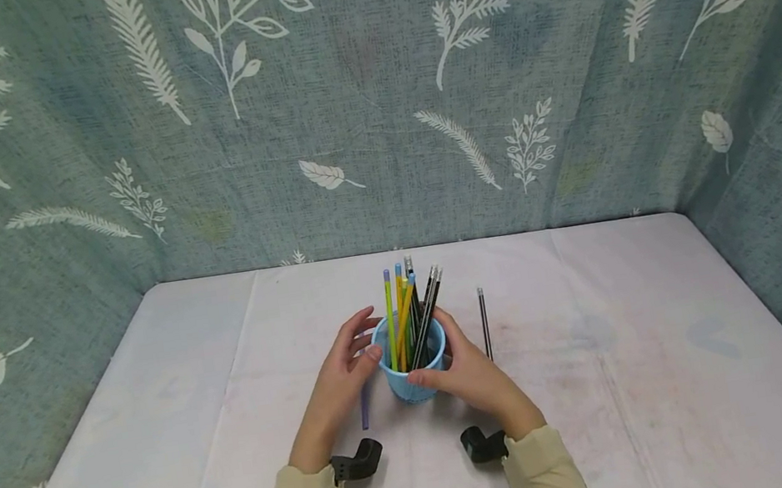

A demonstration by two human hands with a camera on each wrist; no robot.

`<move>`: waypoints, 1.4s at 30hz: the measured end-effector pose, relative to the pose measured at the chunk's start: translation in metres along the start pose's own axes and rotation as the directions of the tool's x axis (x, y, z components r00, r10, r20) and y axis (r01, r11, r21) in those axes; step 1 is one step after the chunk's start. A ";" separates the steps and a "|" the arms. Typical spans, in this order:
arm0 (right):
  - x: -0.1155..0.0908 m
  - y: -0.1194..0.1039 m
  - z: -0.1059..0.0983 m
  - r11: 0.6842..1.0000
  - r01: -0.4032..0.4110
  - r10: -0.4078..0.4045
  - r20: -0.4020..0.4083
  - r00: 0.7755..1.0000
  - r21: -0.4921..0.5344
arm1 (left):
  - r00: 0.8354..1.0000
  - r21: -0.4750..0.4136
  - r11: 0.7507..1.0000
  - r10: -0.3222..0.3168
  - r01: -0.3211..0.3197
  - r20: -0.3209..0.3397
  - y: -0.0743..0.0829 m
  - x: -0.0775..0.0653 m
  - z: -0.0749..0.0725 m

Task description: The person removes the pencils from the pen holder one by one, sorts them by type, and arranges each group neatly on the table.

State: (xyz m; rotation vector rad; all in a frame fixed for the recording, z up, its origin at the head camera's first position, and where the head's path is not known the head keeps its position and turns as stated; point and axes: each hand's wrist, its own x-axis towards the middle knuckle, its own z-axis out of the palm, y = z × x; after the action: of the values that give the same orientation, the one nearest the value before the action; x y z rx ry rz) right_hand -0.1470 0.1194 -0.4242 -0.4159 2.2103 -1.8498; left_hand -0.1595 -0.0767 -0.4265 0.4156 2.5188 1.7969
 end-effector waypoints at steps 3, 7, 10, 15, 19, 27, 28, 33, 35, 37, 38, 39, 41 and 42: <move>0.001 0.000 -0.001 1.000 0.005 -0.005 0.009 1.000 0.005 | 1.000 -0.020 1.000 0.002 -0.002 0.016 0.013 -0.003 -0.001; 0.001 -0.001 -0.002 1.000 0.005 -0.005 0.017 1.000 0.010 | 0.999 -0.049 0.999 -0.021 0.023 0.045 0.017 -0.003 0.000; 0.001 -0.003 -0.002 1.000 -0.006 0.006 0.024 1.000 0.008 | 0.996 -0.057 0.997 -0.041 0.045 0.078 0.005 -0.001 0.003; 0.001 -0.006 -0.003 1.000 -0.015 0.015 0.024 1.000 0.000 | 0.994 -0.003 0.999 -0.047 0.047 0.100 -0.013 0.004 0.008; 0.002 -0.006 -0.003 1.000 0.000 0.000 0.026 1.000 0.002 | 0.994 0.007 0.999 -0.039 0.038 0.103 -0.017 0.005 0.011; 0.001 -0.004 -0.003 0.999 0.037 -0.036 0.007 0.999 -0.010 | 0.990 -0.032 0.998 -0.056 0.061 0.133 -0.015 0.003 0.014; 0.000 -0.004 -0.003 0.999 0.040 -0.040 -0.002 0.999 -0.013 | 0.988 -0.040 0.997 -0.061 0.068 0.142 -0.012 0.001 0.014; 0.003 0.007 -0.002 0.998 0.056 -0.061 -0.112 0.992 -0.042 | 0.979 -0.060 0.996 -0.059 0.072 0.197 0.007 -0.005 0.011; 0.007 0.016 -0.001 0.997 0.070 -0.077 -0.165 0.983 -0.045 | 0.978 -0.051 0.997 -0.052 0.063 0.201 0.011 -0.006 0.010; 0.011 0.023 0.000 0.997 0.071 -0.078 -0.214 0.974 -0.043 | 0.979 -0.043 0.997 -0.057 0.067 0.197 0.012 -0.006 0.010; 0.012 0.021 0.002 0.997 0.066 -0.073 -0.231 0.970 -0.035 | 0.979 -0.037 0.997 -0.059 0.067 0.195 0.012 -0.006 0.010; 0.012 0.019 0.003 0.998 0.061 -0.064 -0.247 0.967 -0.020 | 0.979 -0.034 0.997 -0.061 0.069 0.196 0.012 -0.006 0.009; 0.011 0.011 0.005 0.999 0.047 -0.045 -0.272 0.961 0.004 | 0.978 -0.035 0.997 -0.059 0.067 0.198 0.012 -0.006 0.009; 0.010 0.006 0.006 0.999 0.045 -0.039 -0.283 0.958 0.014 | 0.978 -0.037 0.997 -0.059 0.068 0.198 0.012 -0.006 0.008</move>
State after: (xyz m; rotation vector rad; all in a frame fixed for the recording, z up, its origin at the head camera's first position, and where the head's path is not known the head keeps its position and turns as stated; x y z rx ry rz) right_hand -0.1547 0.1109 -0.4315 -0.2050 2.3749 -2.0655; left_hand -0.1494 -0.0667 -0.4192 0.4802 2.3292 1.6931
